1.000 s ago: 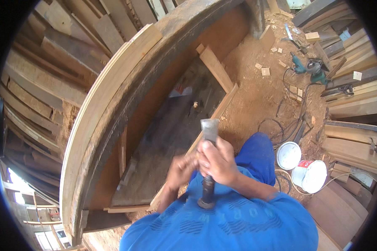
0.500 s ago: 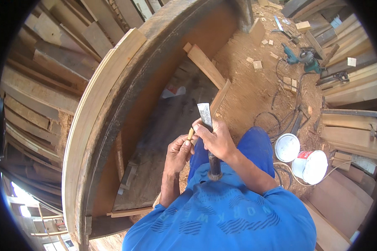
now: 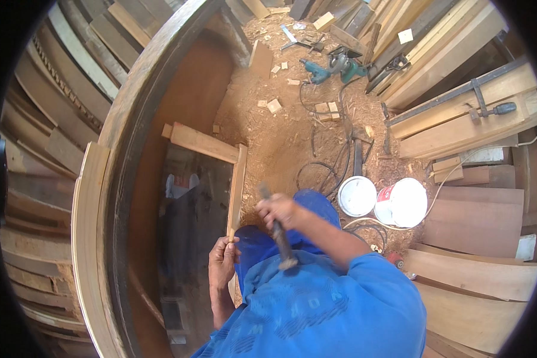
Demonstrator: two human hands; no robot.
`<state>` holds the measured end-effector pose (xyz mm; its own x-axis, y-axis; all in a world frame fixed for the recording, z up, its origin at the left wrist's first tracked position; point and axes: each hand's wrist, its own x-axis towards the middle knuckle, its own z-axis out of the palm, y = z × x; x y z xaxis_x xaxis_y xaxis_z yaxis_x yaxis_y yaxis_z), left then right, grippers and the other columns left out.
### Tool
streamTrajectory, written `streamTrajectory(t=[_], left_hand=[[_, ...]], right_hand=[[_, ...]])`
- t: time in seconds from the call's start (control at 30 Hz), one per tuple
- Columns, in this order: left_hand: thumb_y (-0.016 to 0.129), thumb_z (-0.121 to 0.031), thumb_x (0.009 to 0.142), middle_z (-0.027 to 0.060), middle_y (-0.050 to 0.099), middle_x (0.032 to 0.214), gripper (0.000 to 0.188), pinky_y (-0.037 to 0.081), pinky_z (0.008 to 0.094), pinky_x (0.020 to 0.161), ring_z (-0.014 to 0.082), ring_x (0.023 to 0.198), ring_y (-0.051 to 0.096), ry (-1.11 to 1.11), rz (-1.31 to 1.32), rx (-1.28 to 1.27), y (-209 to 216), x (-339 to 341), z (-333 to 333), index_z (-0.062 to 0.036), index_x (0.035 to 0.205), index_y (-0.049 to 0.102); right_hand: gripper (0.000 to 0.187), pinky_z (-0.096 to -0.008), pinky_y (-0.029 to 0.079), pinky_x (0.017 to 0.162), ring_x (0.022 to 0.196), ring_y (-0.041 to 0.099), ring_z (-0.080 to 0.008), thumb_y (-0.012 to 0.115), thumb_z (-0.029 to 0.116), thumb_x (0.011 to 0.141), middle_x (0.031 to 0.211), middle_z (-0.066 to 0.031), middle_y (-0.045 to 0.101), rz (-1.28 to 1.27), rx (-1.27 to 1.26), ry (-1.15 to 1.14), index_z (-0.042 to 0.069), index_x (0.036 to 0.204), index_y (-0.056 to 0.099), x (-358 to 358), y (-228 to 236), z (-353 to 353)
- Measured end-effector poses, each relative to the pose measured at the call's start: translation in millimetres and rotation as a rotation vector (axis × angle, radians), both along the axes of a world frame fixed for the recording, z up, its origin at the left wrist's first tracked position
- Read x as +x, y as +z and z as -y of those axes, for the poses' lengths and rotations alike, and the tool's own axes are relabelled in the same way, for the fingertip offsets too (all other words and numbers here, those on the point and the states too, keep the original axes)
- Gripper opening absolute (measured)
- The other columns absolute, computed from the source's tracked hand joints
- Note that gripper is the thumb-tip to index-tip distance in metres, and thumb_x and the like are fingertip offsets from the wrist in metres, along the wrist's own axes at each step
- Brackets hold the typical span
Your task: The person scrapes a small wooden piece with a chisel and then applies glue to the edges and joints of a wooden frame and strips using a stick.
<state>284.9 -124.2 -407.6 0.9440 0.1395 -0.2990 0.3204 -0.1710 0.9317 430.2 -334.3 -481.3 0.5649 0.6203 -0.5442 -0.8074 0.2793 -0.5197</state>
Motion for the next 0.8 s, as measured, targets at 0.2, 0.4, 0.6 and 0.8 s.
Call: streamTrajectory(t=[0.2,0.4,0.6,0.8], left_hand=[[0.058,-0.013,0.104,-0.0013,0.061,0.084,0.014,0.048,0.0226,0.072,0.0050,0.075,0.055,0.027,0.156,0.142,-39.0,26.4,-6.7,-0.0036,0.109,0.067],[0.060,-0.008,0.100,0.0023,0.064,0.093,0.018,0.052,0.0250,0.072,0.0092,0.081,0.060,0.162,0.011,-0.114,-26.5,75.2,7.5,-0.0017,0.116,0.064],[0.062,-0.010,0.100,0.0053,0.068,0.091,0.005,0.057,0.0284,0.072,0.0131,0.080,0.068,0.170,0.076,-0.320,-20.5,131.9,26.8,-0.0073,0.102,0.058],[0.062,-0.009,0.100,0.0056,0.069,0.091,0.006,0.061,0.0312,0.073,0.0141,0.084,0.070,0.224,0.142,-0.382,-24.8,138.4,28.9,-0.0063,0.100,0.057]], right_hand=[[0.023,-0.0378,0.056,0.052,0.053,0.061,-0.0198,0.060,-0.001,0.087,0.065,-0.0090,0.060,0.078,-0.383,-0.553,0.001,0.110,0.059,123.4,-86.1,185.6],[0.044,-0.0506,0.052,0.092,0.112,0.065,-0.0458,0.058,0.023,0.089,0.117,-0.0328,0.066,0.504,-1.595,0.000,-0.006,0.121,0.062,202.9,-145.6,320.3],[0.034,-0.0466,0.054,0.085,0.100,0.069,-0.0377,0.062,0.026,0.092,0.108,-0.0282,0.069,1.034,-1.868,0.121,-0.004,0.105,0.067,229.2,-91.0,271.9],[0.035,-0.0392,0.051,0.096,0.108,0.066,-0.0261,0.060,0.026,0.097,0.116,-0.0152,0.070,0.920,-0.489,0.396,0.000,0.119,0.066,107.5,41.4,47.4]])
